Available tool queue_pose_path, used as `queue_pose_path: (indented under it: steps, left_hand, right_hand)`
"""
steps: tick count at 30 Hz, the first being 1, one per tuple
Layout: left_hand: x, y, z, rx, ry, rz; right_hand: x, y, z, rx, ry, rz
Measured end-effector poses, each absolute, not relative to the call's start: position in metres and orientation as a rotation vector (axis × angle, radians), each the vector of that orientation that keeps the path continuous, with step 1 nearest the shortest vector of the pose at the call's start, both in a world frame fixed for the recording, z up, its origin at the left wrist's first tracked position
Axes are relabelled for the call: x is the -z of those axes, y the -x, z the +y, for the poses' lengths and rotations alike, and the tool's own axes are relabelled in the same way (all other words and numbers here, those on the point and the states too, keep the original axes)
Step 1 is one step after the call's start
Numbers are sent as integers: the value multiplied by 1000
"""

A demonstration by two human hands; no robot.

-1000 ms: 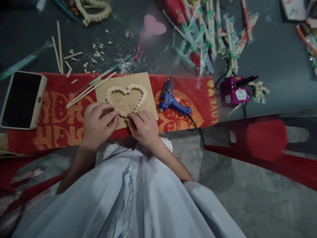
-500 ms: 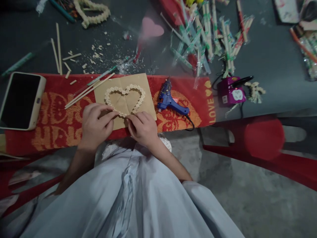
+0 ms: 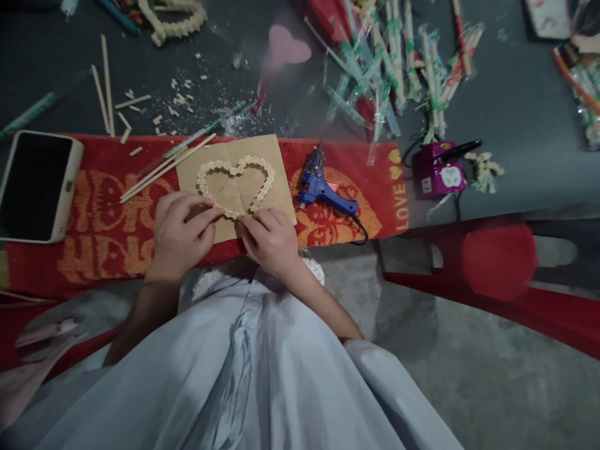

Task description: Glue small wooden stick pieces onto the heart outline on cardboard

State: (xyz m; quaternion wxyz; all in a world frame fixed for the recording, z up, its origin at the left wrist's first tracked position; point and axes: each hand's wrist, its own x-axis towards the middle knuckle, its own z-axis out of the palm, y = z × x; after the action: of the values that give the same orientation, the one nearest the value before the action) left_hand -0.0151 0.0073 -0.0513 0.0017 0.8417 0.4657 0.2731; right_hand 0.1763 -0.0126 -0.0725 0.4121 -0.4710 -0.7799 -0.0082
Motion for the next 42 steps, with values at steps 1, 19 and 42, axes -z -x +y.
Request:
queue_pose_path:
  steps: [1,19,42]
  left_hand:
    - [51,15,7,-836,-2656,1453]
    - [46,15,6,-798,-2753,1272]
    - [49,15,7,-769,-2709,1310]
  right_hand:
    - [72,-176,-13,22,1190,-1964]
    - [79,-170,-13,-90,1448,-2024]
    - [79,-168,-11,23,1370,-2061]
